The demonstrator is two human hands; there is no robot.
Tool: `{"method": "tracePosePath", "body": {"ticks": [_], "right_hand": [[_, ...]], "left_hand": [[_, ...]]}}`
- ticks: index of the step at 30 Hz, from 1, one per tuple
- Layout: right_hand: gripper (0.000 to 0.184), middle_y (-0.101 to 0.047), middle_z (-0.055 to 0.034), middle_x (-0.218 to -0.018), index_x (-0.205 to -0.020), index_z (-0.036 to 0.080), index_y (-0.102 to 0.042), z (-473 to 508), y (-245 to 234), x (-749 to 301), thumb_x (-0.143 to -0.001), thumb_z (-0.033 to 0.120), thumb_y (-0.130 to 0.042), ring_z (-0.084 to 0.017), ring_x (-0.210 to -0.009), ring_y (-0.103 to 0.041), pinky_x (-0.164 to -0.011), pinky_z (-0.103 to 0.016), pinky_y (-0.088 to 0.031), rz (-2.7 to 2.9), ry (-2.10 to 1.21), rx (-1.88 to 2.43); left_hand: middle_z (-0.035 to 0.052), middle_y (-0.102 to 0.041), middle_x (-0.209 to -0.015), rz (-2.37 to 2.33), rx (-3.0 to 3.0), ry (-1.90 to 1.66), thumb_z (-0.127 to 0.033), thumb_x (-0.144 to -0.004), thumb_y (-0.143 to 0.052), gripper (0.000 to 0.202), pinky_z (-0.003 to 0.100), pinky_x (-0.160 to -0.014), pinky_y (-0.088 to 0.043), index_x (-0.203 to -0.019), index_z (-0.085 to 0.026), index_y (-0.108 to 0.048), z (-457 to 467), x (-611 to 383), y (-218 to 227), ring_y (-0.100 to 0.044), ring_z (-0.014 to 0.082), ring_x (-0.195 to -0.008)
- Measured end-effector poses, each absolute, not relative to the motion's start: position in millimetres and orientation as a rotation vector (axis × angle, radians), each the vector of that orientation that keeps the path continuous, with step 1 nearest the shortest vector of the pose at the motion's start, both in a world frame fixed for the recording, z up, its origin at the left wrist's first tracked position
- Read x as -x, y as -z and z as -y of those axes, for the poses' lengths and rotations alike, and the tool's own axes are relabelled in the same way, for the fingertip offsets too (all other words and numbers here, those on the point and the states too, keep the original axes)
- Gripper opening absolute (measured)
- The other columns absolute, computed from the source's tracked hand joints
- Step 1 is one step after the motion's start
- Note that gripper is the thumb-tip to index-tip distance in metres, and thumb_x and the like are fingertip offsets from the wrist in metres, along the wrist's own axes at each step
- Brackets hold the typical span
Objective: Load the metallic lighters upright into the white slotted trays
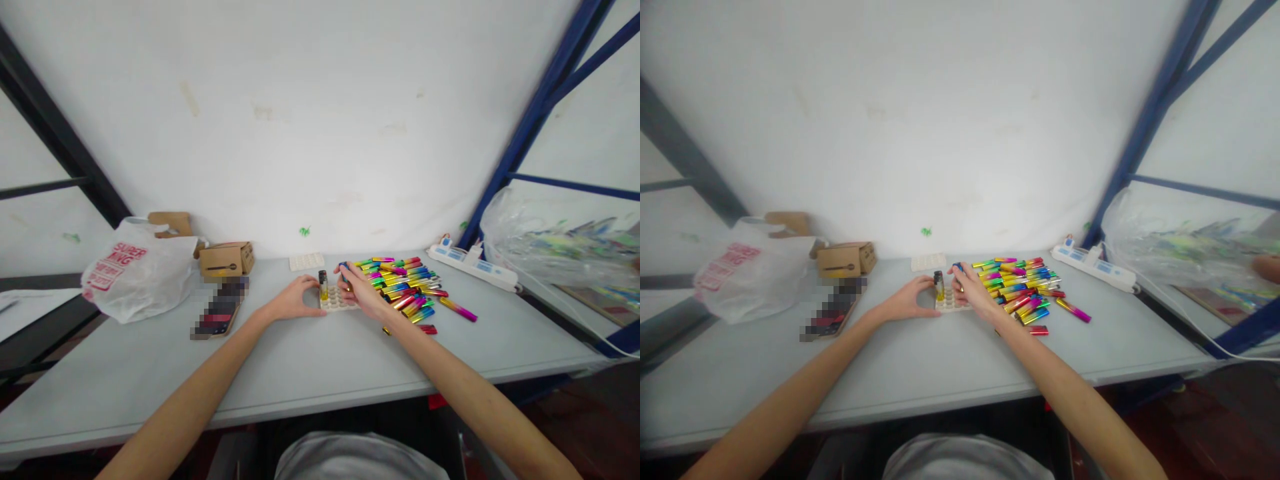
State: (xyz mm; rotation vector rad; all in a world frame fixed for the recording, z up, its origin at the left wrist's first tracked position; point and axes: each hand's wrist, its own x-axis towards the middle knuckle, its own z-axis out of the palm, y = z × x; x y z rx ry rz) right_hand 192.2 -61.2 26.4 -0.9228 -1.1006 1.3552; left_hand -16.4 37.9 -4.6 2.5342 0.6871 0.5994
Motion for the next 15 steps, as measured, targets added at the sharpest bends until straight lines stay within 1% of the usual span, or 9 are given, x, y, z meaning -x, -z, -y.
{"method": "tracePosePath", "body": {"ticks": [2, 4, 6, 9, 12, 15], "right_hand": [[0.055, -0.030, 0.0103, -0.057, -0.083, 0.023, -0.050, 60.6, -24.1, -190.9, -0.086, 0.078, -0.055, -0.007, -0.044, -0.017, -0.044, -0.022, -0.014, 1.100, -1.413, 0.945], [0.065, -0.025, 0.0090, -0.053, -0.068, 0.023, -0.042, 60.4, -21.3, -189.8, -0.087, 0.084, -0.044, -0.008, -0.044, -0.016, -0.044, -0.023, -0.012, 1.122, -1.432, 0.967], [0.068, -0.020, 0.0082, -0.050, -0.060, 0.024, -0.033, 60.7, -18.1, -188.4, -0.088, 0.085, -0.040, -0.008, -0.044, -0.015, -0.045, -0.025, -0.011, 1.133, -1.383, 1.027], [0.062, -0.020, 0.0072, -0.048, -0.057, 0.025, -0.029, 61.3, -12.7, -185.8, -0.094, 0.074, -0.039, -0.009, -0.043, -0.016, -0.043, -0.026, -0.013, 1.121, -1.235, 1.152], [0.053, -0.024, 0.0055, -0.047, -0.055, 0.026, -0.031, 61.4, -8.1, -184.1, -0.097, 0.059, -0.037, -0.010, -0.042, -0.020, -0.043, -0.026, -0.018, 1.145, -1.131, 1.224], [0.048, -0.026, 0.0048, -0.047, -0.055, 0.026, -0.031, 60.3, -4.4, -184.9, -0.096, 0.051, -0.035, -0.011, -0.041, -0.021, -0.042, -0.026, -0.019, 1.170, -1.109, 1.245]], "left_hand": [[0.0138, -0.064, -0.130, -0.687, -2.534, -0.600, -0.060, -0.065, -0.088, 0.069, 0.050, -0.113, -0.046, -0.117, -0.019, -0.070, -38.6, 16.5, 5.5, -0.060, 0.0366, -0.124], [0.0136, -0.064, -0.130, -0.686, -2.535, -0.604, -0.060, -0.065, -0.088, 0.069, 0.049, -0.113, -0.046, -0.117, -0.019, -0.070, -39.1, 16.6, 5.9, -0.060, 0.0365, -0.125], [0.0131, -0.064, -0.130, -0.682, -2.542, -0.608, -0.061, -0.065, -0.088, 0.069, 0.049, -0.113, -0.045, -0.117, -0.019, -0.070, -39.1, 16.7, 5.6, -0.060, 0.0363, -0.125], [0.0124, -0.064, -0.129, -0.676, -2.555, -0.594, -0.062, -0.067, -0.087, 0.068, 0.049, -0.113, -0.046, -0.117, -0.020, -0.069, -38.5, 16.6, 4.2, -0.060, 0.0359, -0.124], [0.0125, -0.064, -0.129, -0.675, -2.560, -0.588, -0.061, -0.067, -0.086, 0.068, 0.049, -0.112, -0.046, -0.118, -0.019, -0.069, -37.6, 16.6, 2.9, -0.060, 0.0359, -0.123], [0.0123, -0.065, -0.128, -0.685, -2.561, -0.595, -0.061, -0.067, -0.087, 0.068, 0.049, -0.112, -0.046, -0.118, -0.019, -0.069, -37.0, 16.5, 2.5, -0.060, 0.0357, -0.123]]}}
